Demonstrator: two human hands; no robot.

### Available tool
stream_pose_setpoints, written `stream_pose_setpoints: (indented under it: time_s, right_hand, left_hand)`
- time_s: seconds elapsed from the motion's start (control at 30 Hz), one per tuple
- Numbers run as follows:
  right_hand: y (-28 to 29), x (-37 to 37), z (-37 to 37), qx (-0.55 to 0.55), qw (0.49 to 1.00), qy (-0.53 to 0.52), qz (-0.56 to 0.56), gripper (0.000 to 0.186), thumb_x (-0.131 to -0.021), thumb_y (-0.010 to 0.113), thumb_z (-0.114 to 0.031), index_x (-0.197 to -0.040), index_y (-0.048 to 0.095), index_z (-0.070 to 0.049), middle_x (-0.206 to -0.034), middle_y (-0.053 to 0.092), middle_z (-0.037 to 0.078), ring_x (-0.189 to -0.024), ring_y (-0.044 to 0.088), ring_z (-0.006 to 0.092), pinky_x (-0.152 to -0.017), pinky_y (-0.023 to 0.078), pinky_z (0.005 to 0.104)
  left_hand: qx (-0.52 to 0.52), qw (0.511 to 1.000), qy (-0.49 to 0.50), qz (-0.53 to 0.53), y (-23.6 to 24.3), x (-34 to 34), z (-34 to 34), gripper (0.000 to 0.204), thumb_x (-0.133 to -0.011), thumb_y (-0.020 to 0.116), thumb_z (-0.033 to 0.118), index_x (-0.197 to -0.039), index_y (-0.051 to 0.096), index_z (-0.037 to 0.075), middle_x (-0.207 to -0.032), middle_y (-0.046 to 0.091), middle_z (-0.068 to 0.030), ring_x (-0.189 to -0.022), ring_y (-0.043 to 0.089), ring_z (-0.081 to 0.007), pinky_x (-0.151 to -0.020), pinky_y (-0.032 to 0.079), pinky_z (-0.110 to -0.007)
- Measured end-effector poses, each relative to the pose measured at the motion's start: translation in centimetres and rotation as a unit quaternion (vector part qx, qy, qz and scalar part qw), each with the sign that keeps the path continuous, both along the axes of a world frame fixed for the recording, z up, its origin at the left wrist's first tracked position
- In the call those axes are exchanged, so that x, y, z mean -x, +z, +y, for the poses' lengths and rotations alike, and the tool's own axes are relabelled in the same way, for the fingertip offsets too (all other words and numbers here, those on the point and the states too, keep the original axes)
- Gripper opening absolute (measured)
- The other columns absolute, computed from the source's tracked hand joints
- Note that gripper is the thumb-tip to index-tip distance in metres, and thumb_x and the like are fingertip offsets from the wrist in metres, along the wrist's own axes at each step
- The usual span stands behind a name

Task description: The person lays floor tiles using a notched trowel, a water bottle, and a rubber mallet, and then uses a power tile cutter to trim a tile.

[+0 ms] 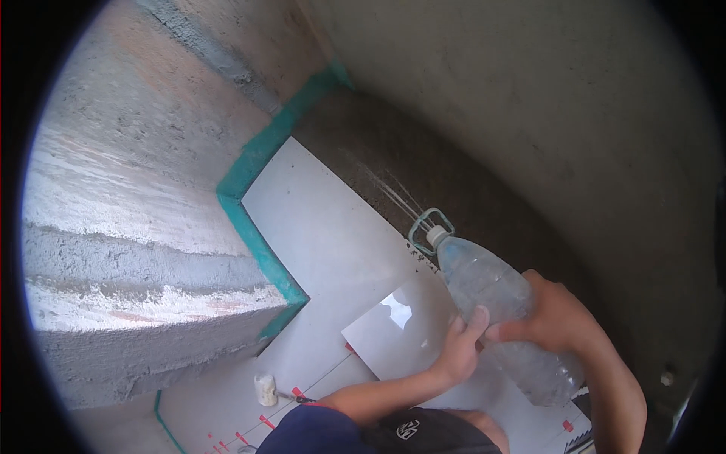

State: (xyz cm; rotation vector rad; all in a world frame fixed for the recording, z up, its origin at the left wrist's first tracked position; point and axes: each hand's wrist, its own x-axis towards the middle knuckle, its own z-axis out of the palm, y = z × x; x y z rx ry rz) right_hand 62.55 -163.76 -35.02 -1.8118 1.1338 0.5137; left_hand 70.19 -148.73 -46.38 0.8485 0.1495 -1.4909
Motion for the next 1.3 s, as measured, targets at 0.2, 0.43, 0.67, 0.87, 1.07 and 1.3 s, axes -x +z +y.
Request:
stream_pose_setpoints:
  time_s: [0.2,0.43,0.67,0.87,1.07,1.3]
  right_hand:
    - [0.3,-1.5,0.0,0.015,0.999,0.017,-0.031,0.077,-0.06,0.085,-0.046,-0.112,0.057,0.003,-0.099,0.067,0.024,-0.093,0.067,0.0348,-0.081,0.052,0.0388]
    - [1.0,-3.1,-0.7,0.063,0.997,0.008,-0.031,0.071,-0.059,0.087,-0.038,-0.11,0.057,0.003,-0.097,0.068,0.022,-0.092,0.067,0.0341,-0.081,0.052,0.0389]
    - [0.8,-3.3,-1.9,0.076,0.995,-0.017,-0.061,0.067,-0.059,0.086,-0.036,-0.108,0.059,0.002,-0.099,0.068,0.021,-0.093,0.067,0.0335,-0.082,0.051,0.0382]
    - [0.3,-3.4,-1.9,0.066,0.991,-0.051,-0.11,0.07,-0.06,0.085,-0.036,-0.111,0.058,0.003,-0.102,0.068,0.022,-0.094,0.067,0.033,-0.083,0.051,0.038]
    - [0.3,-4.6,-1.7,0.079,0.992,-0.037,-0.096,0.071,-0.061,0.084,-0.038,-0.111,0.057,0.004,-0.1,0.067,0.024,-0.093,0.067,0.0344,-0.081,0.052,0.0387]
    - [-0.1,-5.5,-0.7,0.079,0.996,0.015,-0.041,0.07,-0.063,0.083,-0.038,-0.112,0.055,0.004,-0.098,0.067,0.026,-0.092,0.067,0.0367,-0.081,0.053,0.0405]
  left_hand:
    - [-0.029,0.994,0.054,-0.087,0.9,-0.5,-0.2,0.036,-0.102,0.044,0.038,-0.115,0.051,0.006,-0.103,0.057,-0.0032,-0.092,0.056,-0.0135,-0.079,0.045,-0.028]
    - [-0.088,0.97,0.034,-0.222,0.1,-2.0,-1.7,0.037,-0.099,0.05,0.045,-0.098,0.049,0.008,-0.082,0.049,0.0007,-0.065,0.043,-0.0069,-0.053,0.034,-0.023]
    - [0.025,0.974,0.069,-0.215,-0.2,-2.9,-4.1,0.042,-0.099,0.05,0.043,-0.107,0.05,0.003,-0.093,0.055,-0.0019,-0.081,0.051,-0.0088,-0.068,0.042,-0.025]
    - [0.02,0.978,0.075,-0.192,0.3,-3.3,-4.7,0.043,-0.1,0.048,0.043,-0.109,0.05,0.002,-0.099,0.055,-0.0041,-0.089,0.053,-0.0114,-0.078,0.044,-0.027]
    - [0.022,0.969,0.071,-0.235,-0.6,-4.7,-4.2,0.039,-0.101,0.046,0.043,-0.104,0.05,0.005,-0.097,0.055,-0.0045,-0.089,0.053,-0.0119,-0.077,0.044,-0.028]
    - [-0.054,0.961,0.115,-0.246,-1.8,-3.5,-2.4,0.043,-0.102,0.041,0.047,-0.102,0.054,0.005,-0.095,0.055,-0.003,-0.084,0.052,-0.0112,-0.074,0.043,-0.027]
